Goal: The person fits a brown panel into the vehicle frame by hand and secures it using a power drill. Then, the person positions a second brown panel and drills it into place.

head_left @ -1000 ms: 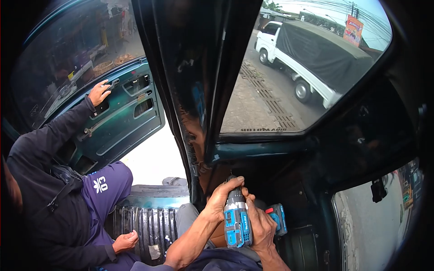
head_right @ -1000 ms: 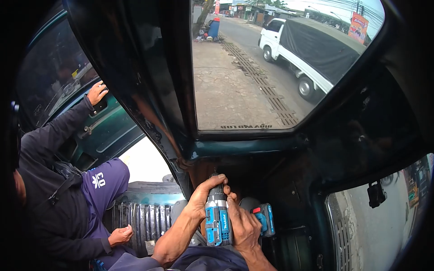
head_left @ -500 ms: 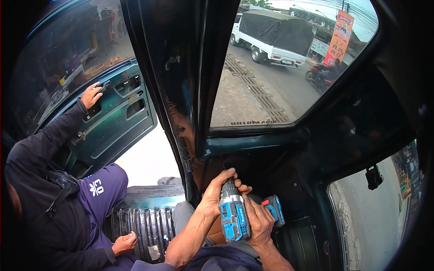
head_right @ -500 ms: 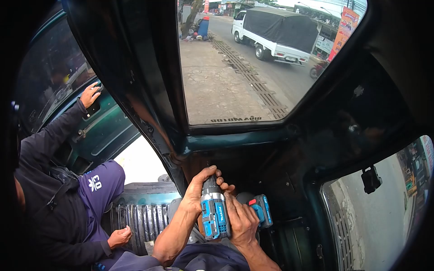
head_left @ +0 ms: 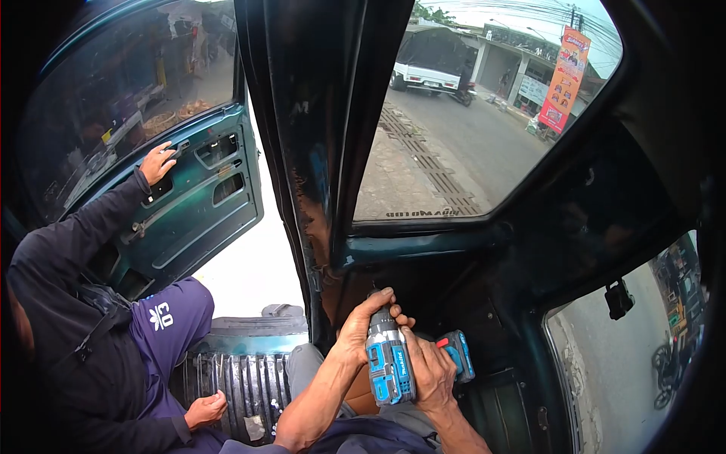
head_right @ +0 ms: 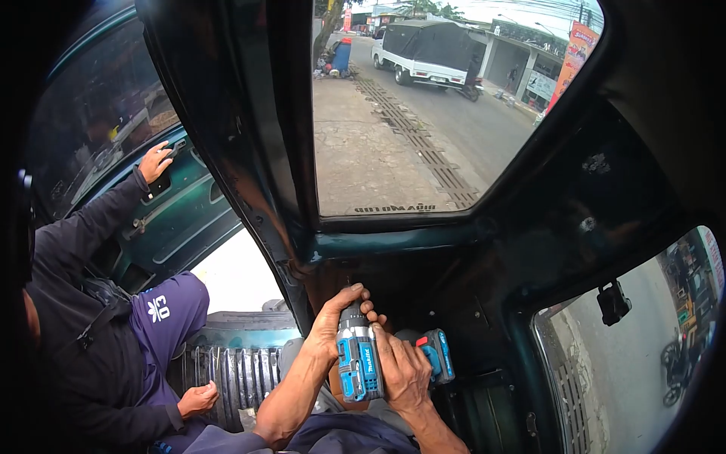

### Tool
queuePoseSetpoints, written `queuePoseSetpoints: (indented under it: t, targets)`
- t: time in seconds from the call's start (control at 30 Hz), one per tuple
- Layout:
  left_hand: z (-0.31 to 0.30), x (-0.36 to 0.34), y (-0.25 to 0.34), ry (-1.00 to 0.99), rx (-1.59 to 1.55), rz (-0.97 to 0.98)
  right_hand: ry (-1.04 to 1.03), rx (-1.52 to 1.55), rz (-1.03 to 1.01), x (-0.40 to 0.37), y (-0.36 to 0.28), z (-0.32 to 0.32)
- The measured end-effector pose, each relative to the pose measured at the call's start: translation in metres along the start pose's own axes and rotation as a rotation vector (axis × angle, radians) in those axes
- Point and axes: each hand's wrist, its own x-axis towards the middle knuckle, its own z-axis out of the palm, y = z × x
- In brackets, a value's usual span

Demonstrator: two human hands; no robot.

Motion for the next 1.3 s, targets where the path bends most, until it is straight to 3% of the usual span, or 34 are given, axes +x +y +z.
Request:
queuePoseSetpoints:
  t: [0.13,0.2,0.33,0.6,0.67,0.83,1.3]
  targets:
    - [0.002,-0.001,0.001,0.006,-0.006,-0.009,0.034,0.015,0.009,-0.003,-0.003,0.003]
    - [0.003,0.0,0.0,0.002,-0.007,-0.004,0.191,-0.019,-0.045,-0.009,-0.001,0.01]
    - [0.004,0.001,-0.001,0.01,0.014,0.023,0.291,-0.031,-0.082,-0.012,0.005,0.018]
    - [0.0,0.001,0.0,-0.034,-0.012,0.015,0.263,0.001,-0.086,-0.001,-0.001,0.018]
    - [0.002,-0.001,-0.002,-0.024,-0.018,0.005,0.145,0.099,0.0,-0.001,-0.002,0.011]
    - [-0.003,0.001,-0.002,-0.055,-0.081,-0.021,0.247,0.054,-0.041,-0.002,-0.001,0.018]
    - [-0.007,-0.001,-0.007,-0.103,-0.025,-0.021,0.227,0.093,0.01,-0.013,-0.005,0.019]
